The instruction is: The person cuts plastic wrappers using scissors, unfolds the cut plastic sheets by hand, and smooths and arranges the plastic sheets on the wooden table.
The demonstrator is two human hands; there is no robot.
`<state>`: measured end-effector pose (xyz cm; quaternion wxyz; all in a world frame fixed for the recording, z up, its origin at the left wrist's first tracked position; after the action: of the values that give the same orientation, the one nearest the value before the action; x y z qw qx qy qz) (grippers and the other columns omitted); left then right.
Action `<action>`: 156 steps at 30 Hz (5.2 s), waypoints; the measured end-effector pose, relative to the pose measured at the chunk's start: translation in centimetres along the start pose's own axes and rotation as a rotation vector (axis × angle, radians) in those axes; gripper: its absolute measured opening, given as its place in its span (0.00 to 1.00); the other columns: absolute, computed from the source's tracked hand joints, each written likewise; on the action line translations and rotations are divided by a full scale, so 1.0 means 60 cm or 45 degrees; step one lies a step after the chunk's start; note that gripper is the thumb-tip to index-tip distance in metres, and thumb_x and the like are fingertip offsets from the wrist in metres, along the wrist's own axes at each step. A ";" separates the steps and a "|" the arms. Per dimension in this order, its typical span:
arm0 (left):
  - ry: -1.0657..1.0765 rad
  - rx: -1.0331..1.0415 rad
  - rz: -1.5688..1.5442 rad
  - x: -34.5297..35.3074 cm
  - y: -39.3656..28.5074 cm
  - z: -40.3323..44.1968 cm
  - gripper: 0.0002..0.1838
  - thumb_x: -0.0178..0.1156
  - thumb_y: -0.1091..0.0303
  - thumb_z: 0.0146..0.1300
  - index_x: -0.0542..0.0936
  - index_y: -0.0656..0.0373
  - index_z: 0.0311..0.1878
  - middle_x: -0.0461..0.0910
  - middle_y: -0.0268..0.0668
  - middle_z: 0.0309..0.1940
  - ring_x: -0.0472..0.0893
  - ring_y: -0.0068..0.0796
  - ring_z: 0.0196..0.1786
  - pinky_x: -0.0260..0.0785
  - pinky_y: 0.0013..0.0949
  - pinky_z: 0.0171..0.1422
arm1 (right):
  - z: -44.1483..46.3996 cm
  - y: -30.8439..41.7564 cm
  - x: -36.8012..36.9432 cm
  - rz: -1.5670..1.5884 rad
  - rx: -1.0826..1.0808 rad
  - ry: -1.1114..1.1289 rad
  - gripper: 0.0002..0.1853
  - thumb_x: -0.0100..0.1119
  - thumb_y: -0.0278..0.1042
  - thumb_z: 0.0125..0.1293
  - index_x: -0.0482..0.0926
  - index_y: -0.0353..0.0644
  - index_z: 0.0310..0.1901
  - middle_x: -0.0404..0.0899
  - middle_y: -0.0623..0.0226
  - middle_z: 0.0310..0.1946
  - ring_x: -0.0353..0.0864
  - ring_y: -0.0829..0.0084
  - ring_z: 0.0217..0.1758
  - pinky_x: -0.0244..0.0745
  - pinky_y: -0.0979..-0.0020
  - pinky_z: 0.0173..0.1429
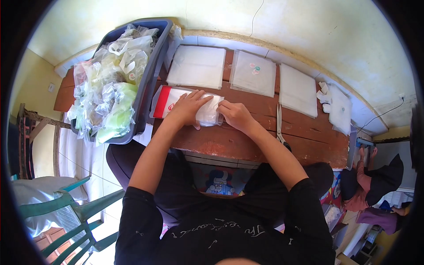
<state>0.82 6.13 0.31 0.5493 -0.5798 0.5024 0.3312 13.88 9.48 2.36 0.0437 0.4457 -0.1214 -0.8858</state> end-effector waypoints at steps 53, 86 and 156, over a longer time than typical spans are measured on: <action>-0.041 -0.009 -0.033 0.000 0.002 -0.001 0.64 0.83 0.67 0.23 0.63 0.42 0.74 0.60 0.40 0.74 0.60 0.49 0.75 0.55 0.46 0.77 | -0.067 -0.024 0.049 0.753 1.220 -0.088 0.06 0.45 0.34 0.75 0.67 0.41 0.43 0.78 0.51 0.28 0.83 0.52 0.36 0.76 0.55 0.32; -0.489 0.389 -0.292 -0.002 -0.101 0.009 0.32 0.68 0.64 0.55 0.72 0.53 0.64 0.77 0.43 0.57 0.73 0.45 0.64 0.55 0.49 0.75 | -0.071 -0.023 -0.063 0.487 0.958 -0.340 0.02 0.54 0.24 0.67 0.75 0.36 0.39 0.79 0.51 0.29 0.83 0.56 0.32 0.74 0.62 0.36; -0.079 -0.266 -1.800 0.073 -0.111 0.013 0.29 0.64 0.70 0.65 0.69 0.61 0.68 0.79 0.43 0.53 0.78 0.26 0.51 0.69 0.28 0.56 | -0.292 -0.088 -0.182 0.916 1.776 -0.240 0.21 0.55 0.23 0.66 0.66 0.36 0.61 0.84 0.58 0.35 0.86 0.71 0.28 0.64 0.80 0.17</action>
<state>8.46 5.23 -1.90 0.5881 -0.8066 -0.0438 -0.0413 34.63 13.53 -0.51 0.0276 0.2267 -0.7888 -0.5707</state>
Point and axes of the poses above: each hand's wrist, its own z-axis towards the middle knuckle, its own x-axis out of the palm, y = z × x, the point moved 8 cm from there along z, towards the middle knuckle
